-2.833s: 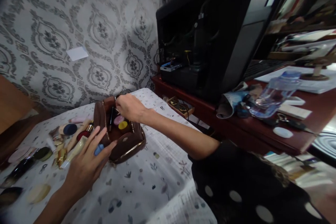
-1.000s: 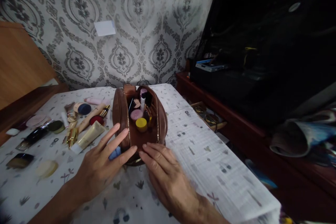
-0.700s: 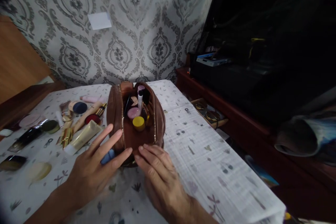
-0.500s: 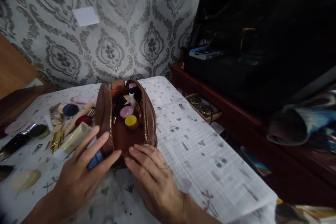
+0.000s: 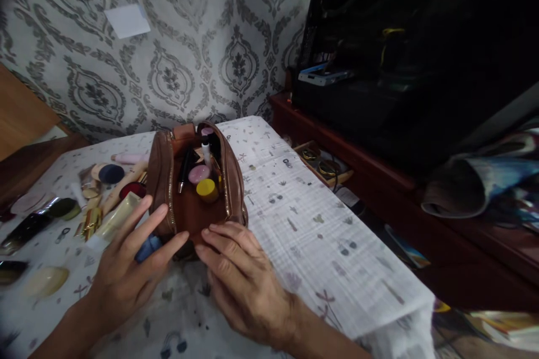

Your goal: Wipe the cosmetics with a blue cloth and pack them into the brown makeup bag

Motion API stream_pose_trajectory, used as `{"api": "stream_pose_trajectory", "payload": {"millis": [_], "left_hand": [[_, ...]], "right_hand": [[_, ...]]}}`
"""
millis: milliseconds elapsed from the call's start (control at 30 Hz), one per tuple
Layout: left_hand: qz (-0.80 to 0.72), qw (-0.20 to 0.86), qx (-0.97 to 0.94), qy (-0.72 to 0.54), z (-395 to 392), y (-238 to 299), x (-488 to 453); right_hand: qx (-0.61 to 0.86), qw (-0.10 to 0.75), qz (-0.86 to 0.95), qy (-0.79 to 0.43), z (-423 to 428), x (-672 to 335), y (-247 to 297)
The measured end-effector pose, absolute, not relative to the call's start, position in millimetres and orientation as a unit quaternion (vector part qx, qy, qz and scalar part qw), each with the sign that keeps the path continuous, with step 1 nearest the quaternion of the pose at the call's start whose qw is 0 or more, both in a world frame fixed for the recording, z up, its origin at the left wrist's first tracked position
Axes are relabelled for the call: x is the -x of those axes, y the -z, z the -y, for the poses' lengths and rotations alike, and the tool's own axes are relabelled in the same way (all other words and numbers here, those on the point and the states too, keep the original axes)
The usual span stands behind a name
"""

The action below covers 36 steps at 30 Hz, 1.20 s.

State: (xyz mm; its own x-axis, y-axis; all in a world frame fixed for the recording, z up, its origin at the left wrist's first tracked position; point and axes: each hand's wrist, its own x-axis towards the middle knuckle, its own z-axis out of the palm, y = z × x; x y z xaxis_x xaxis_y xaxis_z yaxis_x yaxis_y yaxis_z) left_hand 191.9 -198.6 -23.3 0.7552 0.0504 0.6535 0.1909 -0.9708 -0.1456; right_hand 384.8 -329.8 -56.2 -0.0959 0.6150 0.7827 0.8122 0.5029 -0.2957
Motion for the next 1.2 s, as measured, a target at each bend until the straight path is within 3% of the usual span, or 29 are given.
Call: {"api": "stream_pose_trajectory", "payload": {"millis": [333,533,933,1200], "left_hand": [[0.062,0.117,0.93,0.344,199,20,-192],[0.069,0.11,0.93,0.343,198,21,-191],[0.073,0.098,0.926,0.357,197,24,-193],[0.068,0.085,0.932,0.346,195,27,-189]], "right_hand": [[0.477,0.465,0.73,0.151,318,-403,-11],[0.482,0.584,0.625,0.19,299,-403,-58],[0.52,0.578,0.613,0.139,300,-398,-27],[0.539,0.474,0.69,0.09,318,-389,11]]}}
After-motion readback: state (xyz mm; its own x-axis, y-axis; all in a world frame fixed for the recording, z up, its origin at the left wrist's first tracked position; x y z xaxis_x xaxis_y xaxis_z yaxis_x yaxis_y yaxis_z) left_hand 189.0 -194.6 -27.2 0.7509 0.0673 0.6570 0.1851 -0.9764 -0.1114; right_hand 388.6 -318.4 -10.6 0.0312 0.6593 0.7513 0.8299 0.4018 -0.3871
